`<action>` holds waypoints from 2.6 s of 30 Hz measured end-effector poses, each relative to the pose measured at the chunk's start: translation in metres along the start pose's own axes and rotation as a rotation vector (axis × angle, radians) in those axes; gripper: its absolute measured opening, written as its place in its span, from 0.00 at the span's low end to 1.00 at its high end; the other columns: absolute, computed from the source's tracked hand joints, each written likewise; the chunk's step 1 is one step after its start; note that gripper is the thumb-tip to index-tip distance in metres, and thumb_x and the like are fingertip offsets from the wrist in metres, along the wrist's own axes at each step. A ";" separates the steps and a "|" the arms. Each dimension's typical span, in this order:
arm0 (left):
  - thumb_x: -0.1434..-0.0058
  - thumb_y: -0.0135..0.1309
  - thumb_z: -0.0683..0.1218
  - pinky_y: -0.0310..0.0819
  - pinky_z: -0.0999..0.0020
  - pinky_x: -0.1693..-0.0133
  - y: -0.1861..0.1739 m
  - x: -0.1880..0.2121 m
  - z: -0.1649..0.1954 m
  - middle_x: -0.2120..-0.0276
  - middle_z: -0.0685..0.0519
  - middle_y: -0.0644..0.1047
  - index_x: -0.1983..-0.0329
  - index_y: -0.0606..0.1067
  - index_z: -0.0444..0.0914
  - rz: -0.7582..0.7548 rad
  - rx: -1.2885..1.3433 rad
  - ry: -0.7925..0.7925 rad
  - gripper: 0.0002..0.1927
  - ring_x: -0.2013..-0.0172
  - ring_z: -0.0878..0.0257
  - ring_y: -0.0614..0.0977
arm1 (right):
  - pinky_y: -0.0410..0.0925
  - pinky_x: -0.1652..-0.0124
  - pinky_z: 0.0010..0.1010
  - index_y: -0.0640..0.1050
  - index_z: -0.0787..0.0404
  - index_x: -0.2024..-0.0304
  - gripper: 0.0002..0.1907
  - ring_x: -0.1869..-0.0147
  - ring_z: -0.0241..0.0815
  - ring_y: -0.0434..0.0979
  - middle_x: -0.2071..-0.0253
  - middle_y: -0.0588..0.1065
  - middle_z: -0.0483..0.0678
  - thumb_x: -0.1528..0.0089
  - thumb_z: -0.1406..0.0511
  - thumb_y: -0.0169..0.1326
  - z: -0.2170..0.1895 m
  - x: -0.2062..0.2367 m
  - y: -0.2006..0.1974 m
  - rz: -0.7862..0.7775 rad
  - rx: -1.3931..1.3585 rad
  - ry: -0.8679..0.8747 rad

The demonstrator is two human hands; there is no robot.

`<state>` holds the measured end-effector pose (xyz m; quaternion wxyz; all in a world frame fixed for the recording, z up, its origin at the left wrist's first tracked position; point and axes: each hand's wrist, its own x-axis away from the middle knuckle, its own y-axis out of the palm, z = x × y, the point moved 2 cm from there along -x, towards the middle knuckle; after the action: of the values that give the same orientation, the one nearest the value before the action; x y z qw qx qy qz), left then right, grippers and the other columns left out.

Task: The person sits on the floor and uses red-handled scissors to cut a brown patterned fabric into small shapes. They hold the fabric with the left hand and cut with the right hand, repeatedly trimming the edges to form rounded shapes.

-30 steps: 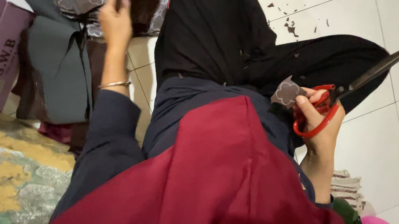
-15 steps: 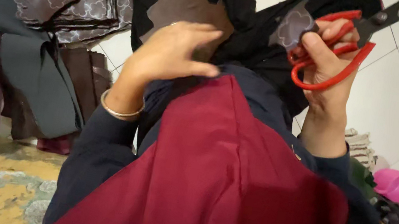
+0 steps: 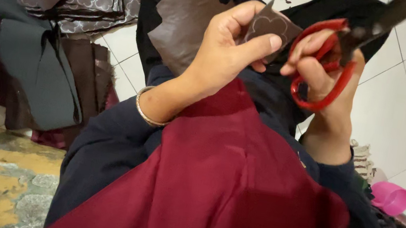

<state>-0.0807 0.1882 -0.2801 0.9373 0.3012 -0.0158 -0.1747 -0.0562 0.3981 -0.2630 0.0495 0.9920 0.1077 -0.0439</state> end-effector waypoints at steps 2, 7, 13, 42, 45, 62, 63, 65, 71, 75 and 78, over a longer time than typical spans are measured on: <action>0.28 0.57 0.39 0.79 0.76 0.64 -0.002 0.000 0.007 0.63 0.56 0.78 0.51 0.75 0.35 0.010 0.037 0.055 0.06 0.66 0.72 0.80 | 0.72 0.61 0.26 0.74 0.65 0.52 0.19 0.62 0.38 0.78 0.64 0.75 0.49 0.34 0.58 0.64 0.004 0.004 -0.002 -0.077 0.049 0.066; 0.29 0.56 0.39 0.83 0.72 0.61 -0.012 0.001 0.020 0.62 0.56 0.79 0.52 0.74 0.36 0.063 0.105 0.037 0.05 0.65 0.69 0.83 | 0.66 0.62 0.23 0.74 0.63 0.55 0.28 0.63 0.32 0.73 0.65 0.73 0.43 0.40 0.48 0.68 0.024 0.013 -0.001 -0.199 0.371 0.200; 0.29 0.56 0.40 0.84 0.71 0.62 -0.023 0.002 0.022 0.63 0.55 0.79 0.53 0.74 0.35 0.119 0.129 0.061 0.05 0.66 0.68 0.83 | 0.58 0.69 0.23 0.75 0.62 0.61 0.29 0.70 0.29 0.64 0.73 0.69 0.40 0.45 0.45 0.67 0.040 0.028 0.002 -0.236 0.535 0.256; 0.29 0.60 0.44 0.79 0.75 0.64 -0.030 0.018 0.023 0.68 0.55 0.79 0.58 0.78 0.35 0.117 -0.020 0.147 0.07 0.72 0.72 0.80 | 0.54 0.72 0.23 0.73 0.63 0.69 0.41 0.74 0.28 0.61 0.77 0.65 0.39 0.45 0.32 0.59 0.047 0.042 0.008 -0.205 0.508 0.152; 0.29 0.60 0.44 0.80 0.75 0.65 -0.030 0.018 0.023 0.69 0.55 0.79 0.59 0.78 0.35 0.119 -0.041 0.154 0.07 0.70 0.71 0.80 | 0.55 0.71 0.22 0.74 0.62 0.69 0.39 0.73 0.28 0.62 0.76 0.66 0.38 0.44 0.32 0.59 0.047 0.042 0.008 -0.189 0.528 0.123; 0.27 0.60 0.41 0.76 0.79 0.70 -0.031 0.019 0.027 0.70 0.57 0.79 0.56 0.79 0.34 0.086 -0.150 0.220 0.04 0.73 0.74 0.79 | 0.51 0.71 0.24 0.67 0.60 0.75 0.39 0.72 0.29 0.58 0.76 0.62 0.37 0.43 0.32 0.55 0.042 0.041 0.008 -0.216 0.544 0.080; 0.27 0.60 0.41 0.76 0.80 0.70 -0.031 0.019 0.027 0.71 0.57 0.79 0.56 0.79 0.34 0.081 -0.153 0.229 0.04 0.73 0.74 0.79 | 0.51 0.71 0.24 0.66 0.60 0.76 0.39 0.72 0.29 0.58 0.76 0.62 0.37 0.43 0.32 0.55 0.041 0.040 0.008 -0.225 0.554 0.077; 0.27 0.60 0.41 0.76 0.80 0.70 -0.031 0.019 0.026 0.71 0.57 0.79 0.55 0.79 0.33 0.082 -0.142 0.224 0.04 0.74 0.74 0.79 | 0.50 0.71 0.25 0.65 0.60 0.76 0.39 0.73 0.30 0.57 0.77 0.61 0.38 0.42 0.32 0.55 0.041 0.040 0.007 -0.222 0.543 0.093; 0.27 0.60 0.41 0.75 0.80 0.70 -0.034 0.018 0.023 0.70 0.58 0.78 0.56 0.79 0.34 0.085 -0.158 0.216 0.04 0.74 0.75 0.78 | 0.50 0.71 0.25 0.63 0.58 0.77 0.38 0.74 0.30 0.57 0.77 0.60 0.38 0.40 0.33 0.53 0.044 0.039 0.006 -0.239 0.581 0.068; 0.27 0.60 0.41 0.75 0.79 0.70 -0.035 0.017 0.023 0.71 0.58 0.78 0.57 0.78 0.34 0.071 -0.146 0.235 0.04 0.73 0.74 0.79 | 0.51 0.71 0.25 0.65 0.58 0.77 0.38 0.73 0.30 0.59 0.76 0.62 0.37 0.39 0.34 0.54 0.046 0.036 0.007 -0.254 0.581 0.036; 0.30 0.60 0.41 0.77 0.76 0.67 -0.035 0.016 0.024 0.68 0.58 0.77 0.56 0.77 0.35 0.093 -0.085 0.178 0.04 0.72 0.74 0.78 | 0.53 0.72 0.24 0.74 0.62 0.70 0.42 0.73 0.29 0.61 0.75 0.65 0.38 0.48 0.29 0.57 0.046 0.036 0.006 -0.278 0.428 0.204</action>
<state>-0.0798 0.1429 -0.2819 0.9540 0.2744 0.0608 -0.1041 -0.0237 0.3948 -0.3115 -0.1788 0.9549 0.2355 0.0282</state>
